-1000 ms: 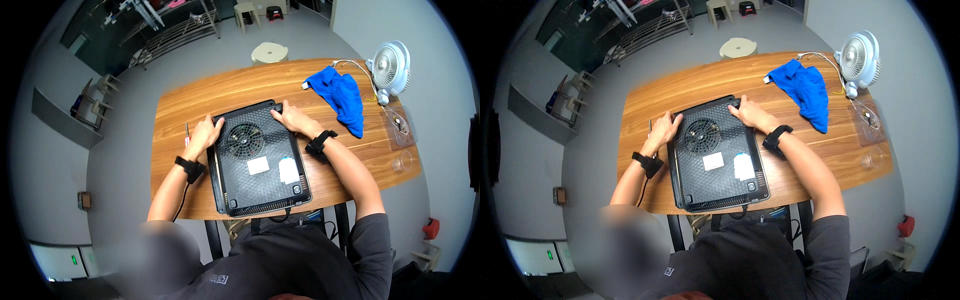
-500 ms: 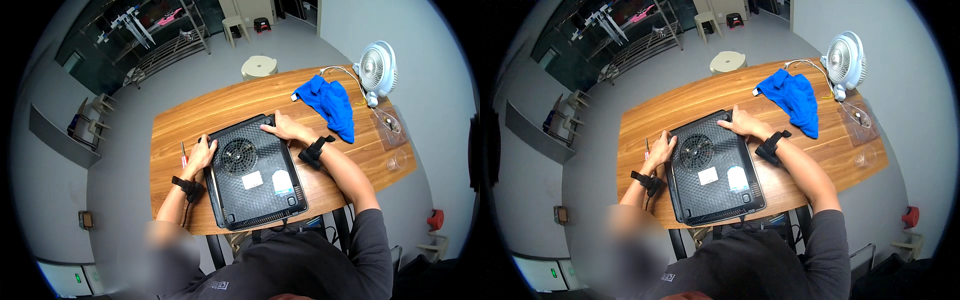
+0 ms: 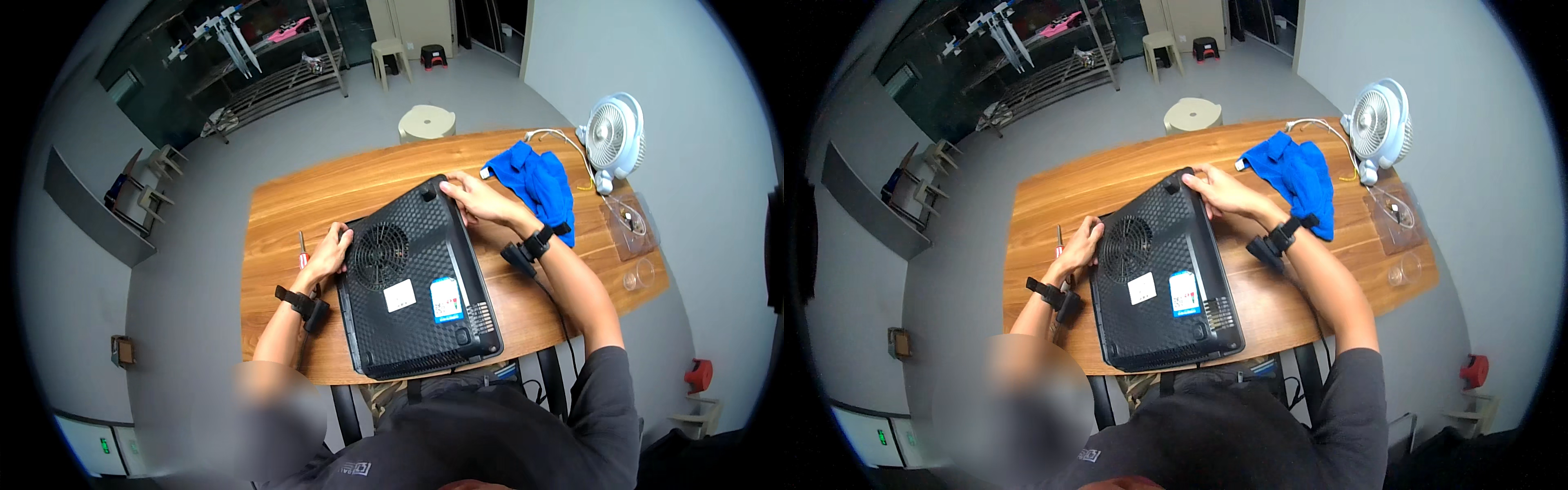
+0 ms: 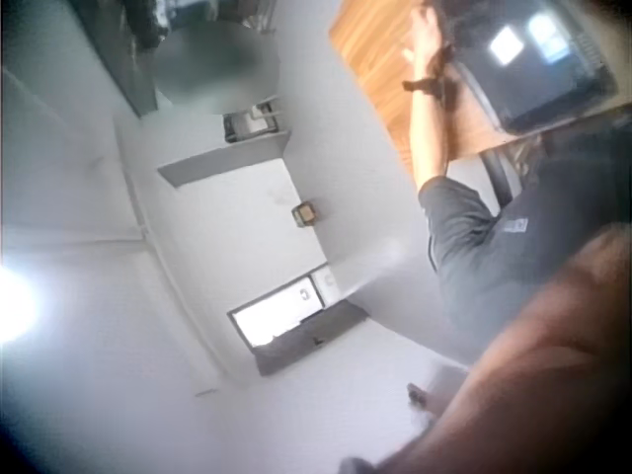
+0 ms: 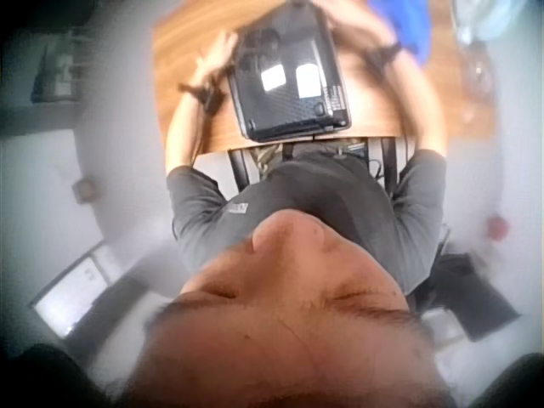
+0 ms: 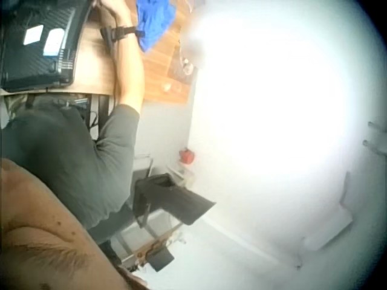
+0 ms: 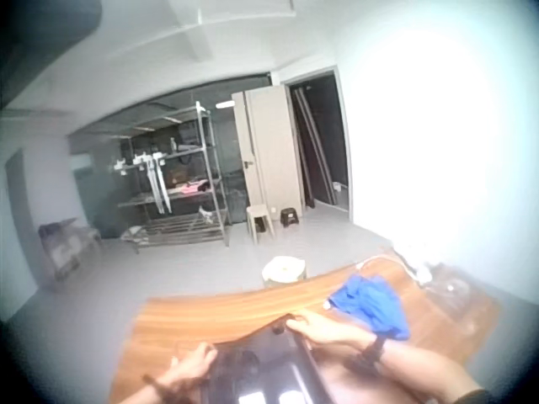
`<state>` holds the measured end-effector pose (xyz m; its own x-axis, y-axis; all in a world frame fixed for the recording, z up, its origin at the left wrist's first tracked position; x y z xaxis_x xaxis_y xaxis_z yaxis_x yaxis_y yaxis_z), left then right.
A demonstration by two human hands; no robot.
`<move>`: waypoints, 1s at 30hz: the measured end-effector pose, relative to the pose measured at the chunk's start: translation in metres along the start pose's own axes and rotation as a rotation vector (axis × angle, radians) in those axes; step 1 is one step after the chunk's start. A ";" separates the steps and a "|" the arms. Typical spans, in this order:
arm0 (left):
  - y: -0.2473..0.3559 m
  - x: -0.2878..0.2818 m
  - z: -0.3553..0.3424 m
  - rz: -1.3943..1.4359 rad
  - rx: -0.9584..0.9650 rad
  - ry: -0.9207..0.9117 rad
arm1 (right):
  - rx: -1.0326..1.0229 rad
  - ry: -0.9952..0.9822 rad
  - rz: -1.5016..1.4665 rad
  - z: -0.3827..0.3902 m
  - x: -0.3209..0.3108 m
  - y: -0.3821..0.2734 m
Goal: The person uses a screwdriver to remove screws from the bottom of a black electronic device, flips it over to reveal the internal components, and continues to unscrew parts from the interior.
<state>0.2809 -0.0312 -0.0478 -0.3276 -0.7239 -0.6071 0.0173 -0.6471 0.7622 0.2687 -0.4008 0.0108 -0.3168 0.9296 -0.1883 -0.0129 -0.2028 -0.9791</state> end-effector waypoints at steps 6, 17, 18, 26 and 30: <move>-0.005 0.000 0.000 0.050 -0.030 -0.022 | 0.095 -0.219 -0.072 0.018 0.004 0.006; 0.076 -0.049 0.052 -0.533 0.035 0.150 | -0.057 -0.147 -0.073 0.015 0.047 -0.066; 0.100 -0.056 0.069 -0.439 -0.004 0.082 | -0.064 -0.143 -0.060 0.015 0.055 -0.078; 0.148 -0.084 0.130 -0.029 0.030 -0.055 | -0.284 -0.105 0.132 -0.028 0.121 -0.130; 0.143 -0.105 0.145 -0.031 0.056 -0.001 | -0.324 -0.121 0.172 -0.050 0.157 -0.141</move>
<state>0.1812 -0.0134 0.1575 -0.3280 -0.7032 -0.6308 -0.0463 -0.6550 0.7542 0.2681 -0.2112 0.1156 -0.3981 0.8434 -0.3610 0.3446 -0.2272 -0.9108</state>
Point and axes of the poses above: each hand's wrist, its own z-axis away from the middle knuckle, its own x-axis out of the palm, y = z × x, the point moved 1 cm from there along -z, towards the middle knuckle, and after that the axes turned 2 degrees about y, right-handed, at the moved point
